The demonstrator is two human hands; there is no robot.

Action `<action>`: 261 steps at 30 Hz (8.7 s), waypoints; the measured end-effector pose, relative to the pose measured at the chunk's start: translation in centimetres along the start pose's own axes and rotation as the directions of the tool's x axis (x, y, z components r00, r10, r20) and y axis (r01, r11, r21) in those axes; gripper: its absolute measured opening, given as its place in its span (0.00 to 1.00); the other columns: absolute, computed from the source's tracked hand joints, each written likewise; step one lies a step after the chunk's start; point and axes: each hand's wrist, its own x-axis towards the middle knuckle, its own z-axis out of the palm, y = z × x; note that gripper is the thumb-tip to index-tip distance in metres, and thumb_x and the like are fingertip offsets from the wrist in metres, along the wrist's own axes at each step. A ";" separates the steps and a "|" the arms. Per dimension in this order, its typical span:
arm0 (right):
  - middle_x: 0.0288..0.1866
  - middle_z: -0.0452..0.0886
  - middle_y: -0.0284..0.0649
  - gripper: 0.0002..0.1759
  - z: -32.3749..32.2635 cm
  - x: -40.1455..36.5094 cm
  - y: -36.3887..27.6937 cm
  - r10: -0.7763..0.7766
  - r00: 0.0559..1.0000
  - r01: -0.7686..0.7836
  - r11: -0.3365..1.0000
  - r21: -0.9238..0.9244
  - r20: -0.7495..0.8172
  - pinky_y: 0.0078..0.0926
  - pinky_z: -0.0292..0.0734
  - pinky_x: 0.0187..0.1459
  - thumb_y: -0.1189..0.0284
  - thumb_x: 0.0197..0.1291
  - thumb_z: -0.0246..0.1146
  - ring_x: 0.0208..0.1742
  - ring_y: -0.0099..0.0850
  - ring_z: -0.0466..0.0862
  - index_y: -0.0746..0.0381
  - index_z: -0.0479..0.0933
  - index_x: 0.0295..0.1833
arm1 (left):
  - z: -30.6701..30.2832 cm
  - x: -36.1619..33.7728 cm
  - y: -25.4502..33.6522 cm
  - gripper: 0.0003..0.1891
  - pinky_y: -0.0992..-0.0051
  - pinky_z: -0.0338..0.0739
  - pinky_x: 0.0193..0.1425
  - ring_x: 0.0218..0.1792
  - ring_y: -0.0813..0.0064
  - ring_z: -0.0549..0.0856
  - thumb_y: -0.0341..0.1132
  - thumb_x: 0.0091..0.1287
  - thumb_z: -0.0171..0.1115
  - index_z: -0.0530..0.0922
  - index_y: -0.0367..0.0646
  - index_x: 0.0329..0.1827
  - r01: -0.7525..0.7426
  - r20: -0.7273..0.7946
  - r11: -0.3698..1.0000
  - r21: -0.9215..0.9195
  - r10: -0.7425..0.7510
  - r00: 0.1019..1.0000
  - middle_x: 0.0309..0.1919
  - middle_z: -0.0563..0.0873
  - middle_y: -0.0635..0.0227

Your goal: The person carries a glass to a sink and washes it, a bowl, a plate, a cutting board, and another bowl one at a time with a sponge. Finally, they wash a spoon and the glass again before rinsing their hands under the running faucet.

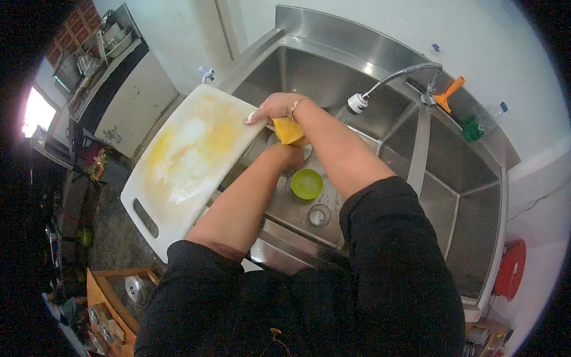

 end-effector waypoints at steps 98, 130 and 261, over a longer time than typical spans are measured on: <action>0.54 0.73 0.48 0.30 5.5 0.9 13.9 0.112 0.175 -0.359 0.932 0.042 -0.978 0.49 0.67 0.55 0.60 0.53 0.60 0.56 0.51 0.72 0.57 0.66 0.62 | -1.8 2.9 -4.8 0.30 0.63 0.76 0.44 0.37 0.59 0.83 0.54 0.66 0.52 0.73 0.30 0.51 -0.164 -0.335 0.453 -0.876 -0.328 0.883 0.39 0.82 0.52; 0.52 0.74 0.48 0.16 0.2 3.7 20.9 -0.118 0.356 0.111 0.990 -0.083 -0.927 0.40 0.72 0.52 0.66 0.58 0.54 0.55 0.44 0.75 0.59 0.74 0.51 | -3.1 -0.4 -3.5 0.20 0.61 0.71 0.57 0.50 0.43 0.78 0.27 0.52 0.53 0.68 0.24 0.48 -0.011 -0.596 0.910 -0.414 -0.262 0.759 0.45 0.77 0.35; 0.56 0.73 0.51 0.18 -3.8 -0.5 32.3 0.376 0.266 -0.431 0.870 0.240 -0.888 0.41 0.68 0.58 0.62 0.60 0.51 0.56 0.48 0.74 0.54 0.75 0.54 | -2.9 0.1 -2.7 0.15 0.57 0.73 0.51 0.45 0.44 0.80 0.29 0.55 0.56 0.70 0.30 0.43 -0.077 -0.666 0.952 -0.296 -0.148 0.731 0.41 0.80 0.39</action>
